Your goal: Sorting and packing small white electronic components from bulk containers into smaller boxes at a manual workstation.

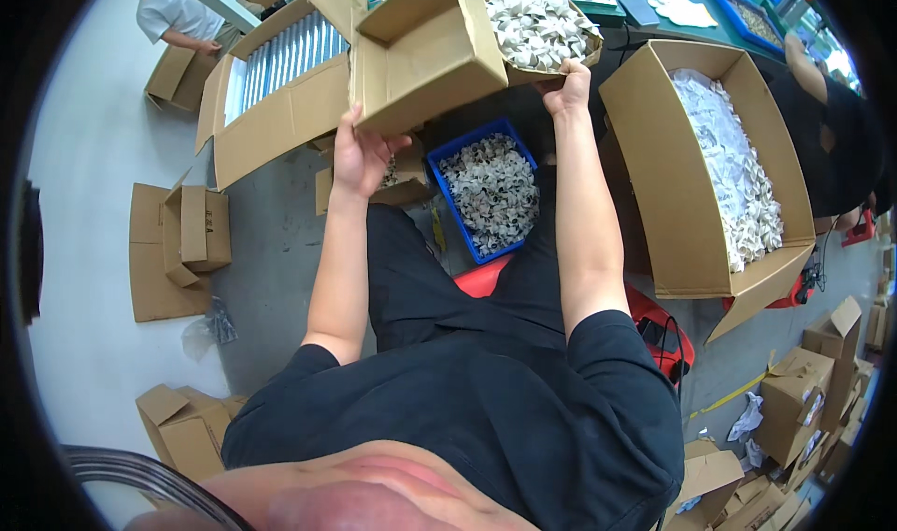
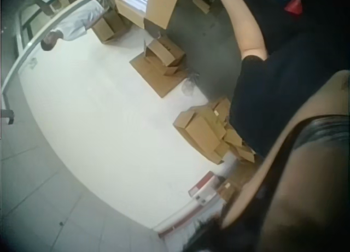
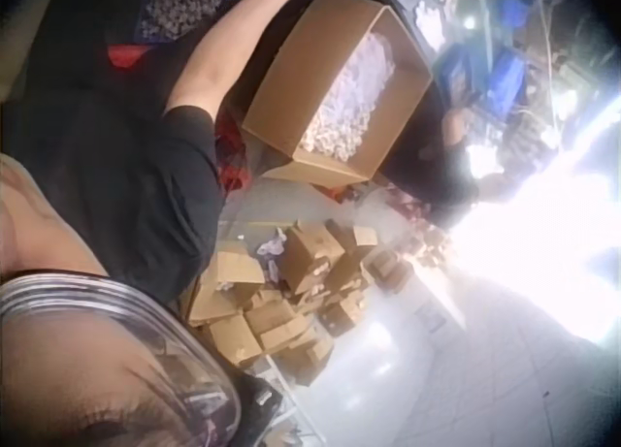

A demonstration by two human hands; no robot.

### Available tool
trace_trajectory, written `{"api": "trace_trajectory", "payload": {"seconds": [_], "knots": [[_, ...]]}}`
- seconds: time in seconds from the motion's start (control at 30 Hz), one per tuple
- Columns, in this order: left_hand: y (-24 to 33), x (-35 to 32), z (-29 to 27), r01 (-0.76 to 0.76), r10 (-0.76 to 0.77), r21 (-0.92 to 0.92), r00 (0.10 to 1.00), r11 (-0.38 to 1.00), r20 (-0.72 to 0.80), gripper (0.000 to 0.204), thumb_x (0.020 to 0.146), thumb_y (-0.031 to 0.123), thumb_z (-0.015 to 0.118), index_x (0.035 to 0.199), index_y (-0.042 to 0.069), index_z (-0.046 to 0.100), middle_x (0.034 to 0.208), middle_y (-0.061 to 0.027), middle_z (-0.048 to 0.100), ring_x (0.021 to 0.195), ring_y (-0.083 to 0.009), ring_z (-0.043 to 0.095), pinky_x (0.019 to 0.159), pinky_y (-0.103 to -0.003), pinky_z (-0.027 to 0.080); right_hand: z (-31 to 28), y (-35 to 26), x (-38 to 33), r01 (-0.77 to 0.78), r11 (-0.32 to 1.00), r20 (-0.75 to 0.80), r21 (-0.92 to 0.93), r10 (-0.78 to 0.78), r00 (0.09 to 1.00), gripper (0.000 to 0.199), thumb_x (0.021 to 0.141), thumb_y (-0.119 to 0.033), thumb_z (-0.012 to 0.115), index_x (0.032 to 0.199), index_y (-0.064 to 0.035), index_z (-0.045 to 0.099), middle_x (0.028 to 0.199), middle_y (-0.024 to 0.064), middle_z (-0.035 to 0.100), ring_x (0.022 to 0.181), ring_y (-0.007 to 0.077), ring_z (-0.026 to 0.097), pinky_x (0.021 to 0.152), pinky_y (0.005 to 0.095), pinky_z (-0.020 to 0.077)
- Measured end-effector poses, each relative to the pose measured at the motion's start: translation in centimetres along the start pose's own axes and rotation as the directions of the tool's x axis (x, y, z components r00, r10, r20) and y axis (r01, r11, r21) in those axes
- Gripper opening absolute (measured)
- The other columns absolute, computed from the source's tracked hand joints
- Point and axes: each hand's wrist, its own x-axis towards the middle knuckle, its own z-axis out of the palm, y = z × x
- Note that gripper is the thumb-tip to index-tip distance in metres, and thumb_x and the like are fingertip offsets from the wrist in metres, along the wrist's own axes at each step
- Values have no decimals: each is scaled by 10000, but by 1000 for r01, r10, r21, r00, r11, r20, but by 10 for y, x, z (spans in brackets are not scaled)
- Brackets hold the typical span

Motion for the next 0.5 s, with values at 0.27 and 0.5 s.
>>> {"api": "trace_trajectory", "payload": {"seconds": [0.27, 0.5], "knots": [[-9, 96, 19, -219, 224, 47, 960, 975, -167, 513, 962, 405, 585, 1332, 58, 514, 1186, -116, 617, 1070, -247, 627, 733, -461, 608, -32, -29, -33, 33, 999, 23, -31, -32, 999, 612, 670, -55, 493, 1266, 63, 572, 1232, 178, 673, 1129, 315, 670, 936, 514, 559], [2, 200, 21, -207, 241, 196, 956, 958, -168, 525, 973, 425, 579, 1346, 63, 504, 1241, -112, 578, 1112, -268, 597, 781, -479, 586, -37, -36, -60, 9, 998, 125, 64, -17, 992, 628, 675, -43, 489, 1286, 84, 563, 1256, 185, 663, 1149, 323, 659, 1004, 497, 529]]}}
